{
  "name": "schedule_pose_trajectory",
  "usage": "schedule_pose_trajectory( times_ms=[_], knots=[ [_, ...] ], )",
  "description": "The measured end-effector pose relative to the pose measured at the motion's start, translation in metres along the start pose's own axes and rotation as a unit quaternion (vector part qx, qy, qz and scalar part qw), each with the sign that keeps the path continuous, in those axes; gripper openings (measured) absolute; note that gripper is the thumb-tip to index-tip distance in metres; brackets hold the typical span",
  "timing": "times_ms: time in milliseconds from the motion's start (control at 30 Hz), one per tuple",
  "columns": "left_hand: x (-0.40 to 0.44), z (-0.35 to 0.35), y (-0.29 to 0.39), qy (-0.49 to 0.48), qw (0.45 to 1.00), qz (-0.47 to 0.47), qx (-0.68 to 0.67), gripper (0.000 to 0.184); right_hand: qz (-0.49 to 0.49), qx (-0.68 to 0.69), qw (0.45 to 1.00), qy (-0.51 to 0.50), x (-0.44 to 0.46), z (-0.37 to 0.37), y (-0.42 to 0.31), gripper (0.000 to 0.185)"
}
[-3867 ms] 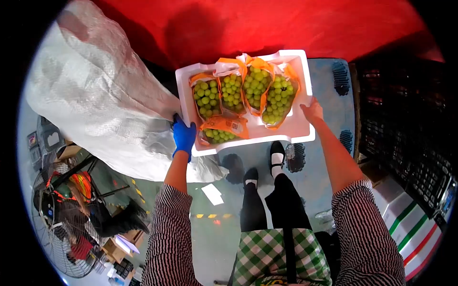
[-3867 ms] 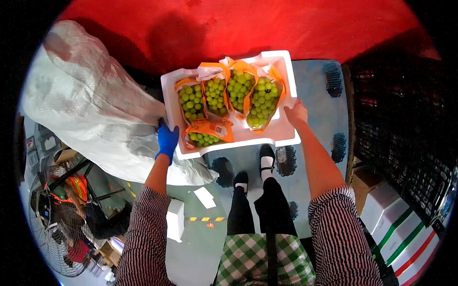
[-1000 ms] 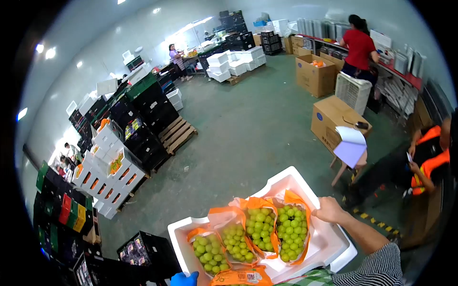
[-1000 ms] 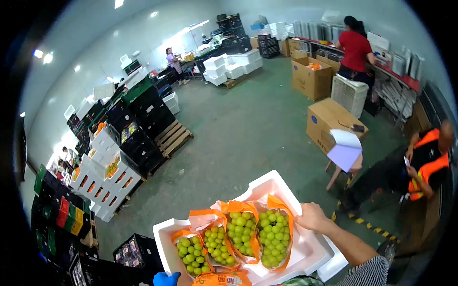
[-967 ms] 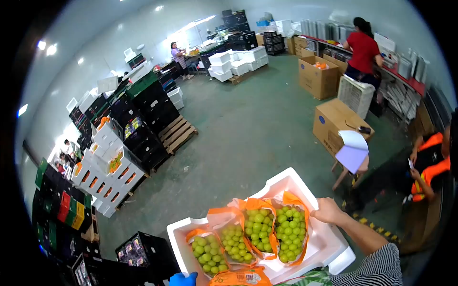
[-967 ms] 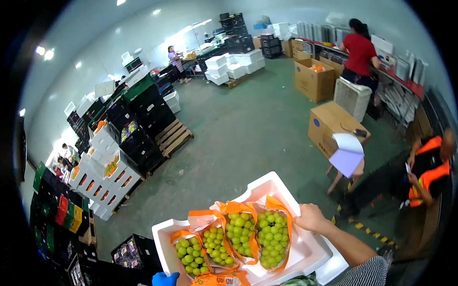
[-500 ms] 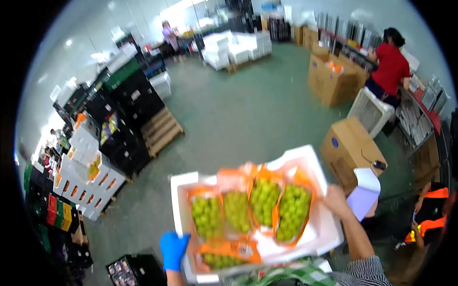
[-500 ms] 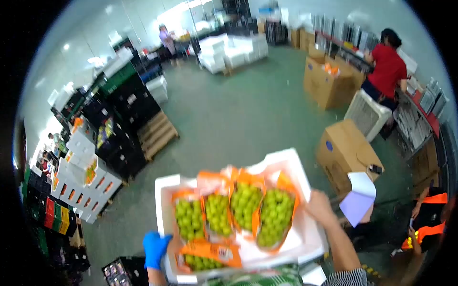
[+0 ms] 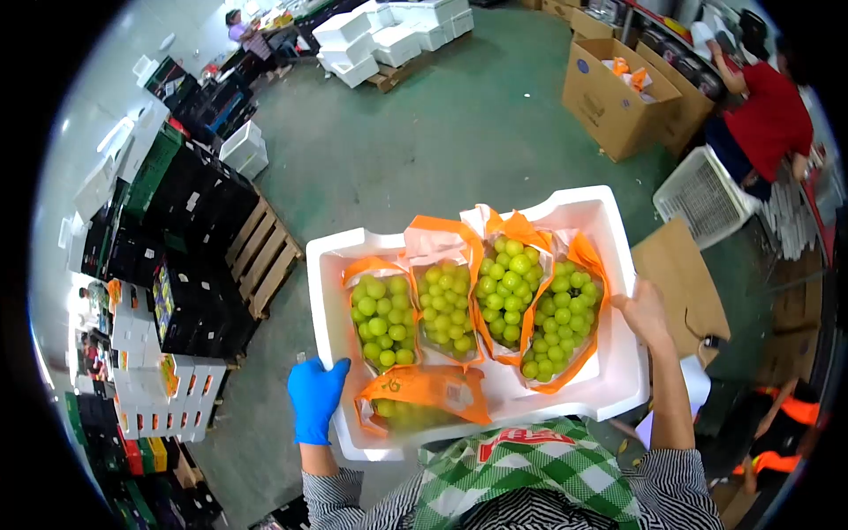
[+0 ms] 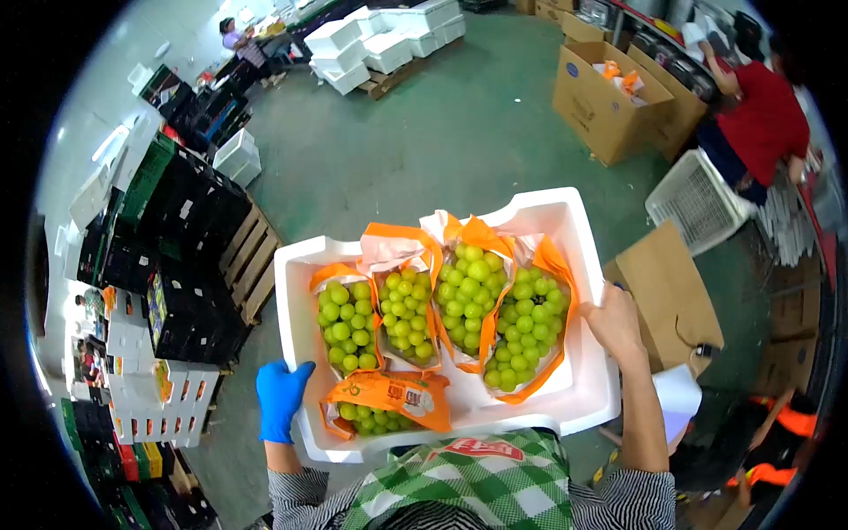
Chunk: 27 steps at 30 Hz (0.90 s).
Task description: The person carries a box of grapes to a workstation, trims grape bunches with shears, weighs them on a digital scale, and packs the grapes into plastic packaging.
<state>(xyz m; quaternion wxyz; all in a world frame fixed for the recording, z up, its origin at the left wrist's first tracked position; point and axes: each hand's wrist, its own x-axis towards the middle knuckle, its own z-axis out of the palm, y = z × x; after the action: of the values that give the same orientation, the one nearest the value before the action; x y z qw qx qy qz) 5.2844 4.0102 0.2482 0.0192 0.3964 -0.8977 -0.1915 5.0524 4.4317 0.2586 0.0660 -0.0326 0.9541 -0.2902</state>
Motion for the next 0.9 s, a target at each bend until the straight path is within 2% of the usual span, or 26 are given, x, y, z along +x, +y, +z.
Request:
schedule_pose_trajectory(
  times_ms=[33, 133, 267, 367, 433, 633, 700, 800, 867, 900],
  knots=[
    [0.041, 0.003, 0.02, -0.001, 1.0, -0.009, -0.029, 0.04, -0.007, 0.004, 1.0, 0.0, 0.048, 0.005, -0.014, 0.033],
    [0.036, 0.028, 0.018, 0.001, 0.998, -0.027, -0.049, 0.04, -0.027, 0.029, 0.999, 0.019, 0.051, 0.022, 0.006, 0.036],
    [0.079, 0.059, 0.016, -0.009, 0.999, -0.036, -0.037, 0.04, -0.034, -0.003, 0.999, 0.029, 0.084, 0.063, 0.024, 0.037],
    [0.123, 0.076, 0.011, 0.024, 0.999, 0.046, 0.017, 0.04, -0.02, 0.014, 0.998, 0.054, 0.094, 0.094, 0.025, 0.037],
    [0.131, 0.07, 0.012, -0.017, 0.999, 0.043, -0.009, 0.039, 0.027, 0.013, 0.999, 0.041, 0.08, 0.098, 0.022, 0.037],
    [0.228, 0.096, 0.027, -0.016, 0.989, 0.146, -0.028, 0.04, 0.068, 0.015, 0.99, 0.126, 0.08, 0.119, 0.017, 0.039],
    [0.242, 0.097, 0.051, -0.018, 0.989, 0.149, -0.001, 0.041, 0.063, 0.005, 0.99, 0.13, 0.104, 0.111, 0.021, 0.04],
    [0.285, 0.101, 0.074, -0.02, 0.984, 0.177, 0.009, 0.043, 0.128, -0.023, 0.983, 0.127, 0.124, 0.117, 0.011, 0.039],
    [0.342, 0.108, 0.119, -0.008, 0.985, 0.173, 0.001, 0.043, 0.111, -0.006, 0.984, 0.141, 0.205, 0.1, -0.006, 0.036],
    [0.35, 0.111, 0.122, -0.003, 0.985, 0.174, 0.002, 0.044, 0.105, -0.006, 0.984, 0.146, 0.214, 0.097, -0.009, 0.035]
  ],
)
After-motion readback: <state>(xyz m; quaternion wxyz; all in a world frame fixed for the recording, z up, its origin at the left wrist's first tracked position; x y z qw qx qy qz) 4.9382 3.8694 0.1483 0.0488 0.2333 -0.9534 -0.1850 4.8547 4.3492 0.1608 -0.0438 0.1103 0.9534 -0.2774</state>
